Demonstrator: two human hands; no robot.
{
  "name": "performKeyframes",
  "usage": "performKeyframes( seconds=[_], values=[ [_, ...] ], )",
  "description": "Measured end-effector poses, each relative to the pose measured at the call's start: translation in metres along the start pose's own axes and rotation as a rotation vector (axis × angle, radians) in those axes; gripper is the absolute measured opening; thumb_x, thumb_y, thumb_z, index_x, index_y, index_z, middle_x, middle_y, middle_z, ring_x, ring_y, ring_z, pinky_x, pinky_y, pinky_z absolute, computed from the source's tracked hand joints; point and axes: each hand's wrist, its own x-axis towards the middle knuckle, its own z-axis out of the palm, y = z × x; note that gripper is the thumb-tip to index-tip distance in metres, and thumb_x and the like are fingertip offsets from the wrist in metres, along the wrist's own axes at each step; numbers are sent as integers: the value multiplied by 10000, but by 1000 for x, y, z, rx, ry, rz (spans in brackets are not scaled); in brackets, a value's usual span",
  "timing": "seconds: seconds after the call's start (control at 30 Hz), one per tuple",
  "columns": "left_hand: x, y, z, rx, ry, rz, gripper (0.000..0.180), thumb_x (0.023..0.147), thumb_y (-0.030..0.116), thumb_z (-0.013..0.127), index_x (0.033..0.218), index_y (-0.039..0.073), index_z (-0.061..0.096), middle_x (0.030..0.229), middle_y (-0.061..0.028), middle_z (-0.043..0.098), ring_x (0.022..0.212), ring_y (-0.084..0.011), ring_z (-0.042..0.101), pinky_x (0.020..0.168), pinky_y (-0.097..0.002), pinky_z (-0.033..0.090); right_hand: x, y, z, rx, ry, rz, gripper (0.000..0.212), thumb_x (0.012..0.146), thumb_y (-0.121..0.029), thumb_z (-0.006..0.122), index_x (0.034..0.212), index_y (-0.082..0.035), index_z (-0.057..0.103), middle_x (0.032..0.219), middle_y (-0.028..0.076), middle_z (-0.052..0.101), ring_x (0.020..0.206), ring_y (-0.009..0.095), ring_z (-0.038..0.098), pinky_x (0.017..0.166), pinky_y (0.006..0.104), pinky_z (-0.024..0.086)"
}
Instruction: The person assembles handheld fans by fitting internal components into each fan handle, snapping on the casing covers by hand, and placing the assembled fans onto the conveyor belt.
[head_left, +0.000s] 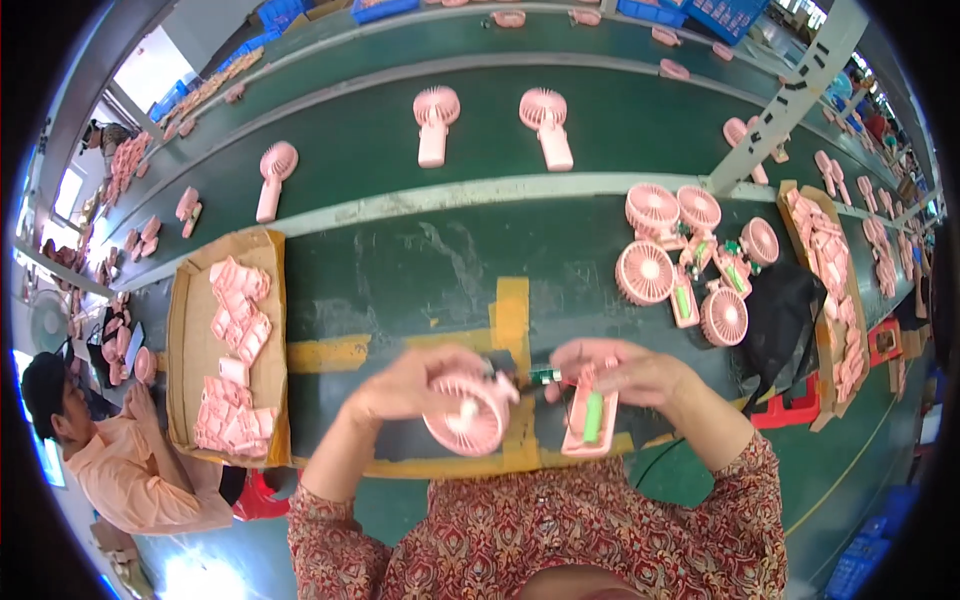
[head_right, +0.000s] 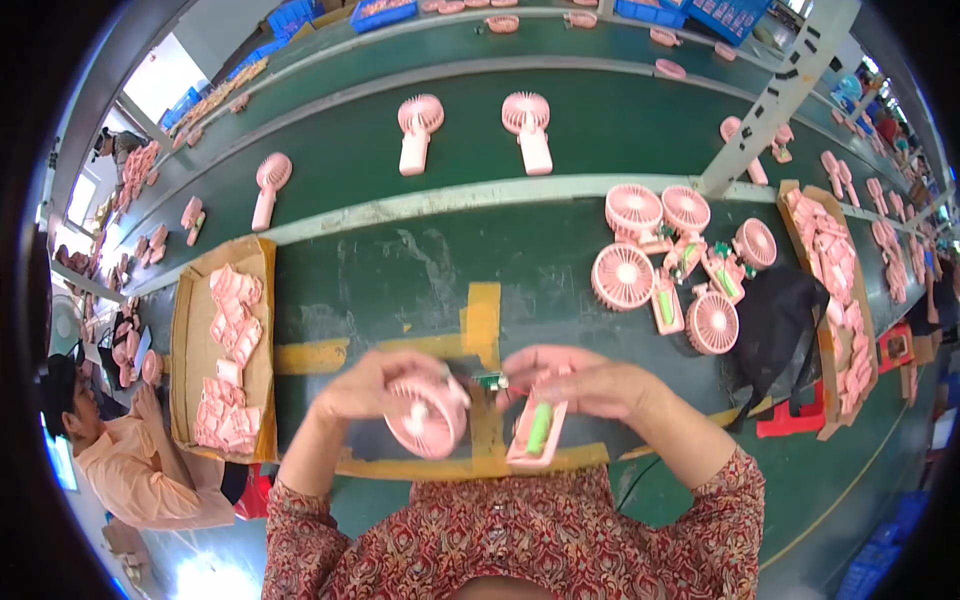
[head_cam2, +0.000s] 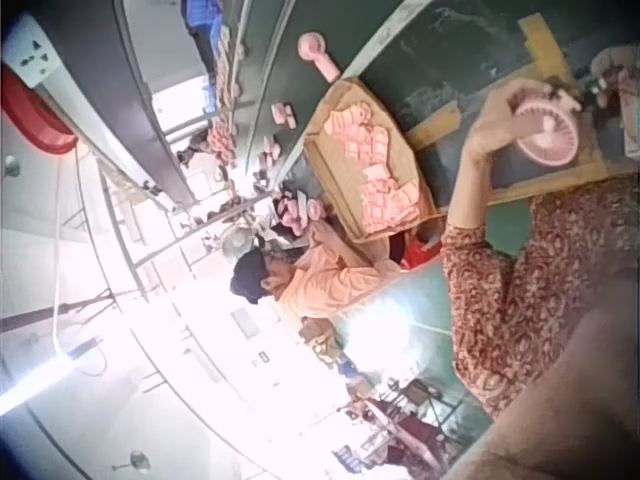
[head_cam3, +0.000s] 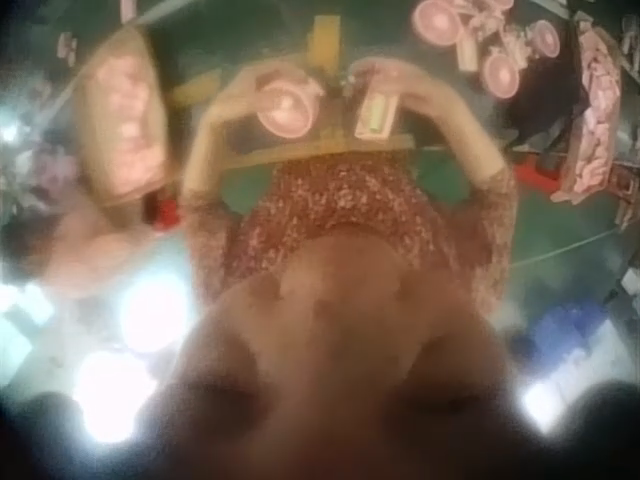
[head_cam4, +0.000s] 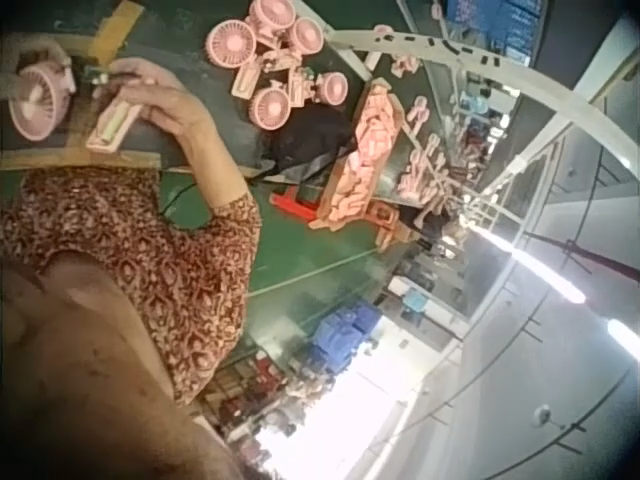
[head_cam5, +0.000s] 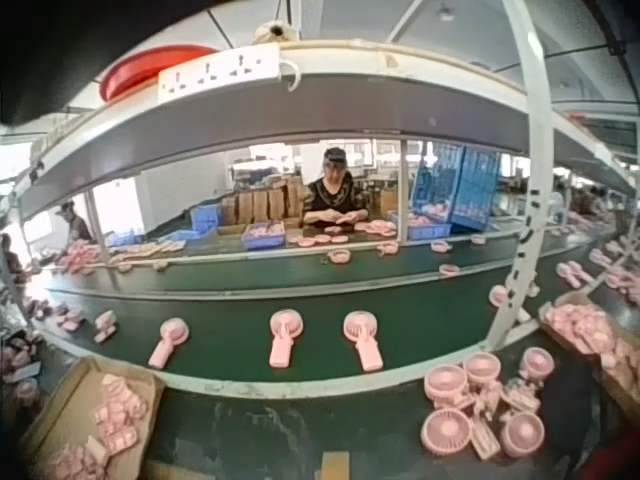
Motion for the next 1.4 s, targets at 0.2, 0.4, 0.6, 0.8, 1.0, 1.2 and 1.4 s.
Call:
performKeyframes(
  seconds=[0.2,0.4,0.6,0.8,1.0,1.2,1.4],
  values=[
    [9,-1,5,297,441,129,485,699,118,756,1119,3,543,945,-76,628,842,-135,601,746,-272,497,12,36,-8,142,429,3,356,844,-191,640,1117,2,517,1059,203,608,741,176,642,659,314,555],
    [3,4,25,900,469,136,521,671,203,757,1110,25,539,1003,-179,614,938,-318,601,799,-373,476,15,66,-28,-118,559,-28,303,891,-216,593,1094,1,535,978,123,633,789,166,638,666,290,553],
    [-15,-10,13,516,483,102,573,632,145,802,1113,24,517,994,-119,624,897,-201,620,785,-308,500,10,67,-22,-193,590,-10,409,915,-403,514,1022,-12,561,794,69,612,627,118,604,539,242,527],
    [2,-10,35,-315,547,450,615,695,215,788,1184,1,483,1079,-124,607,969,-176,603,874,-314,483,13,64,-3,-320,378,180,425,891,-465,529,902,-46,601,686,36,598,528,80,572,465,203,481],
    [22,-8,62,-137,644,444,425,814,118,673,1190,-5,519,1003,-55,620,888,-89,582,794,-241,482,20,79,10,-100,424,67,202,894,-170,573,1035,-27,597,743,52,608,595,104,607,516,212,519],
    [30,-13,68,-119,674,389,412,836,133,653,1189,-24,510,986,-63,618,879,-91,573,784,-236,476,21,97,9,-130,328,-61,244,925,-202,524,1096,-30,551,867,68,633,690,110,624,612,220,526],
    [34,-16,65,-16,710,369,430,822,142,664,1183,-33,510,976,-78,620,881,-106,578,800,-249,473,21,95,17,-168,335,-99,258,932,-217,518,1101,-24,537,894,69,640,706,107,626,637,227,514]
  ],
)
